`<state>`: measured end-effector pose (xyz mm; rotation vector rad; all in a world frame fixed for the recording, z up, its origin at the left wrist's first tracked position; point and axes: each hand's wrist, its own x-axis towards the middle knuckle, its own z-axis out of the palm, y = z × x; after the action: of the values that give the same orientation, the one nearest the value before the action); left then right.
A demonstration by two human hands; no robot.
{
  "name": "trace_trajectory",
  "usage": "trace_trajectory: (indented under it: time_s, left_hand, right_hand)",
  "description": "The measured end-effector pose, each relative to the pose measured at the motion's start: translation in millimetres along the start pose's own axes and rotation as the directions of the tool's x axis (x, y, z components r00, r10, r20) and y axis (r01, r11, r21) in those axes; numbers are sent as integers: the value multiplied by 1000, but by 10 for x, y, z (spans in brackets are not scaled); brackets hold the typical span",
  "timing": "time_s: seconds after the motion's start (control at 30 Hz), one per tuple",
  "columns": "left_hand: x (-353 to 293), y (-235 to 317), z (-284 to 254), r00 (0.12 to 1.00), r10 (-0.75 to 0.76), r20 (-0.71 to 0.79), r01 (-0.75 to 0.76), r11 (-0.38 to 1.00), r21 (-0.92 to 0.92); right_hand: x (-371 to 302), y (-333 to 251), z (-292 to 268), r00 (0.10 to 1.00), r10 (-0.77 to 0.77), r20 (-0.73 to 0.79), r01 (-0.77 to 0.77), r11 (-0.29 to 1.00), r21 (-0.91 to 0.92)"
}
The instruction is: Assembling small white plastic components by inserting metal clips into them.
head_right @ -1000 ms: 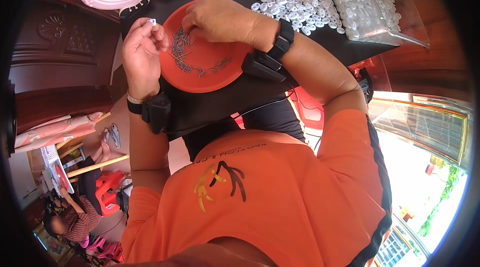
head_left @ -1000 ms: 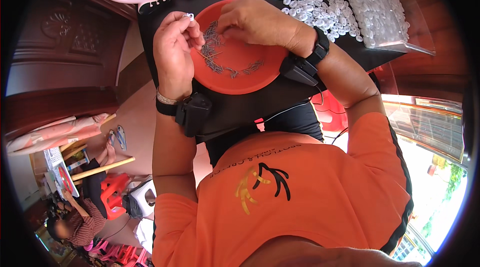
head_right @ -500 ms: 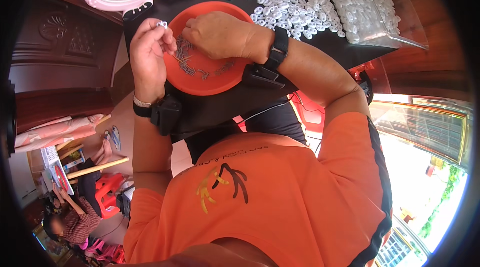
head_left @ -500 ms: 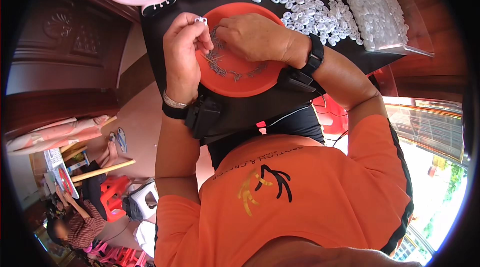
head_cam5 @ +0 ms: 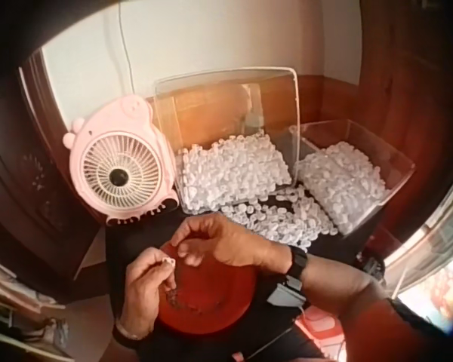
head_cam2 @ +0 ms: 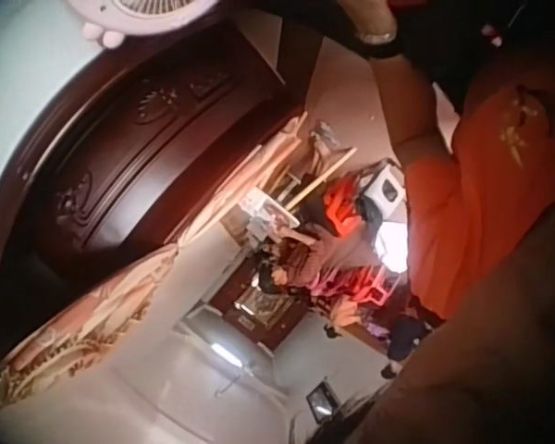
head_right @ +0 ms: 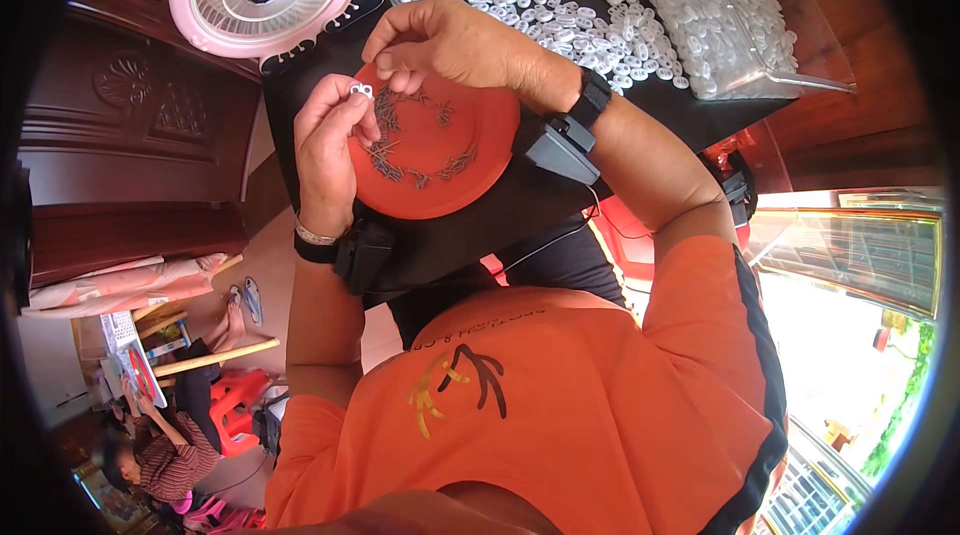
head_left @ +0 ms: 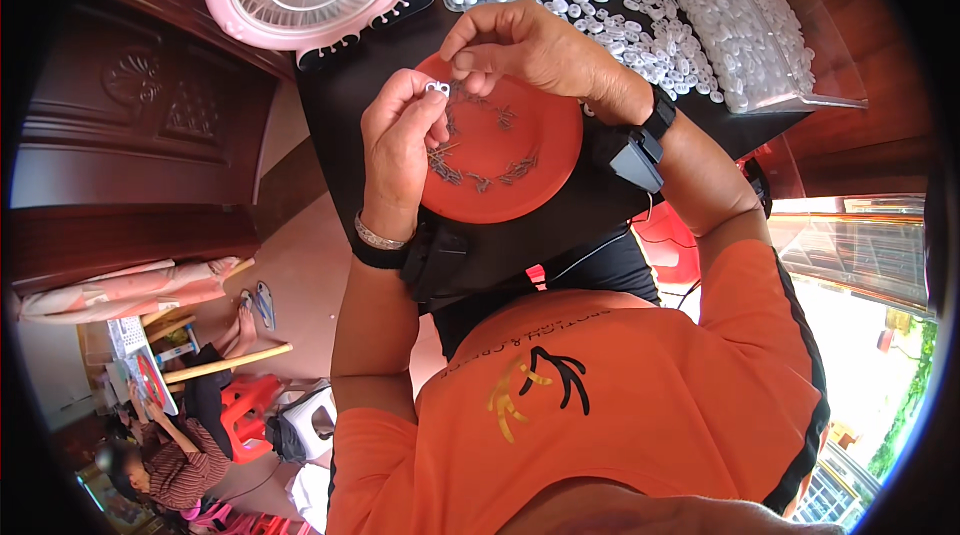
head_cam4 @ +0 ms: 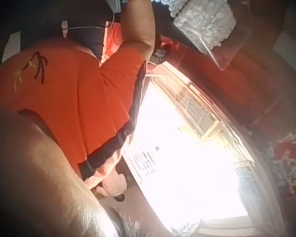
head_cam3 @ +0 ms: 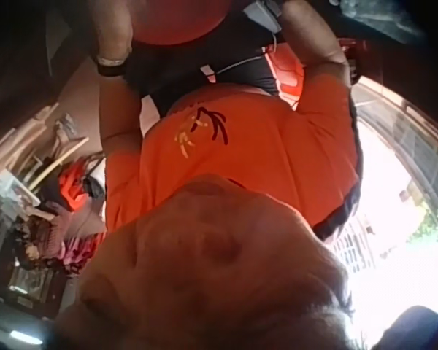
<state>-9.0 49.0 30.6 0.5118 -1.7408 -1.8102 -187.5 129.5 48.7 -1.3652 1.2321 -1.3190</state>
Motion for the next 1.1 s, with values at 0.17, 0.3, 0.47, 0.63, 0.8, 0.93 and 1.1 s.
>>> trace_trajectory:
  time_s: [0.17,0.3,0.47,0.63,0.8,0.93,1.1]
  left_hand:
    - [-4,-20,6,1000,10,5,-10,1000,25]
    - [-5,-12,32,999,25,31,-26,999,46]
    - [-15,-26,33,998,38,54,-41,998,52]
    - [-24,-50,6,997,40,72,-49,991,127]
    - [-33,-47,37,996,56,68,-71,967,245]
    - [-48,-59,67,996,62,59,-73,974,214]
    - [-47,-48,65,999,44,31,-48,985,165]
  right_hand:
    - [-7,-75,37,991,107,-78,-105,994,21]
    - [-11,-41,32,998,55,-31,-57,997,-48]
    - [-35,-44,55,997,66,27,-63,992,-111]
    - [-43,-60,67,997,49,52,-39,982,-186]
    - [-58,-101,76,995,-77,69,101,863,-494]
    - [-56,-57,76,983,-164,86,184,810,-557]
    - [-42,-62,-20,996,-35,79,71,859,-507]
